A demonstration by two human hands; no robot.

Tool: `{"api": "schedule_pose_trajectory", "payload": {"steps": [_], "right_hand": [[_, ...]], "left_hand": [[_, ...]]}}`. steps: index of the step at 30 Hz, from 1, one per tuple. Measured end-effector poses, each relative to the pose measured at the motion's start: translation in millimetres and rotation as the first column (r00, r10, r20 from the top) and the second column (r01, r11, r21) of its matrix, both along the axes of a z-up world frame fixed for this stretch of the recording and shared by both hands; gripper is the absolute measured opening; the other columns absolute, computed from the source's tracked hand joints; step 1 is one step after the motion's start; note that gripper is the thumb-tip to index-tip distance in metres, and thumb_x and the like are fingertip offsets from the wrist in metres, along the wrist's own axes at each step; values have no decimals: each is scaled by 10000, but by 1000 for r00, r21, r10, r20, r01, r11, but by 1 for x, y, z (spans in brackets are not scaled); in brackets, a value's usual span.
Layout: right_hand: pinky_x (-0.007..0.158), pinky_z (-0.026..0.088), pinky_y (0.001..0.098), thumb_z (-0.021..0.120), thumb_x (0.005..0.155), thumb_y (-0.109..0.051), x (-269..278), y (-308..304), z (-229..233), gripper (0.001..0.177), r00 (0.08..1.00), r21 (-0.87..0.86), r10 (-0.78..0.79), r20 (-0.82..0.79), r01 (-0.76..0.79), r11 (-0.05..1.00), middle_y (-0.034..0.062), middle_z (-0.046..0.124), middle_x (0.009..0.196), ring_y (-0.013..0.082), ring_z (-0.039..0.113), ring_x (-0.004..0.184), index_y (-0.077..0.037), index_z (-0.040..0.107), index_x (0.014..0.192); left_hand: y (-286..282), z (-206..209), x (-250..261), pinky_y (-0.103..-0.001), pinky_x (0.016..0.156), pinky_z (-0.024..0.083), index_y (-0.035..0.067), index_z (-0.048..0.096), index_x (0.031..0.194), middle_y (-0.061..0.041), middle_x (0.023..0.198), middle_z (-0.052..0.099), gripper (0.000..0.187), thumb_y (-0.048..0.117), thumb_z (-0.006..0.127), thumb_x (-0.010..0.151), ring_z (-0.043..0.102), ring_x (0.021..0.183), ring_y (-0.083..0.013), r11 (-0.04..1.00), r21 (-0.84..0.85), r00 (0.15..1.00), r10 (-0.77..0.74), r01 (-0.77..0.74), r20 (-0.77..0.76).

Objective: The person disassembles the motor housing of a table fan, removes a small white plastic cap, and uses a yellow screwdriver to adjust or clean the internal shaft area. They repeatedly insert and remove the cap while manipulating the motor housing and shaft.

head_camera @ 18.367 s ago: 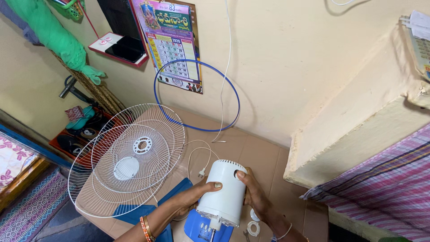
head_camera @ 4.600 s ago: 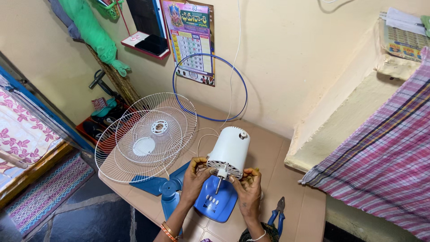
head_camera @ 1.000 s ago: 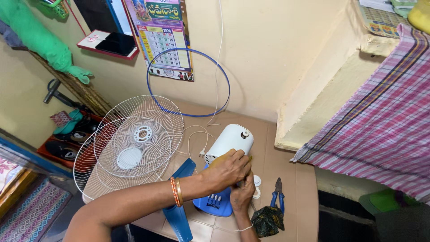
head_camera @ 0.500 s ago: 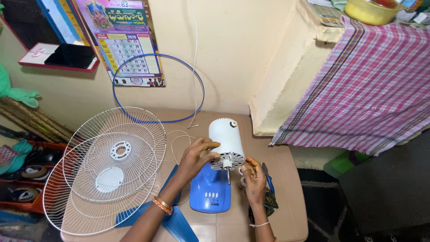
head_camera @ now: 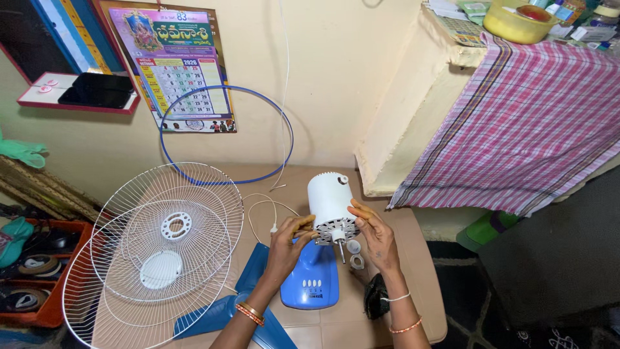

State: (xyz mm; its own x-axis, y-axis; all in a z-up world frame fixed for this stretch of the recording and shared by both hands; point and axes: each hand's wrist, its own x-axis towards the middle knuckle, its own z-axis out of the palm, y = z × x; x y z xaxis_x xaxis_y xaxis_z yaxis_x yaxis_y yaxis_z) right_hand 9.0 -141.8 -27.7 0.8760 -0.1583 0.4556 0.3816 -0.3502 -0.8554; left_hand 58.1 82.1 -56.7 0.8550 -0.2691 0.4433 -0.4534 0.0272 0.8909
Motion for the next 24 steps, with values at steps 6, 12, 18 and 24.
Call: {"api": "schedule_pose_trajectory", "payload": {"steps": [6,12,18,24], "right_hand": [[1095,464,342,572,1035,-192,-6,3,1,312,1000,-9,-27,-2,27,1000,112,639,1428,209,589,1317,-29,705,1265],[1107,442,394,610,979,-323,5,10,31,395,989,-188,-13,-148,-15,982,128,519,1555,263,517,1405,-95,707,1286],[1208,249,442,593,968,-433,35,24,51,498,974,-531,-23,-226,-103,841,204,323,1633,367,229,1544,-201,626,1407],[1218,217,457,554,971,-458,38,27,45,508,970,-539,-12,-245,-126,833,206,272,1655,377,176,1556,-232,617,1422]], "left_hand": [[-4,-8,-1,-295,866,626,3,686,1223,-103,1072,681,346,47,731,883,748,998,-181,1000,-12,999,-7,7,-46],[-7,-33,2,-302,841,604,25,634,1254,-99,1077,742,371,98,728,903,759,983,-171,999,13,983,-28,31,-182],[-9,-56,-9,-350,892,587,55,625,1313,-124,1137,743,486,180,763,864,736,1020,-218,989,139,976,-15,46,-219],[-14,-50,-3,-386,975,541,60,507,1446,-160,1272,668,683,226,784,845,665,1168,-284,985,172,988,-8,34,-152]]}}
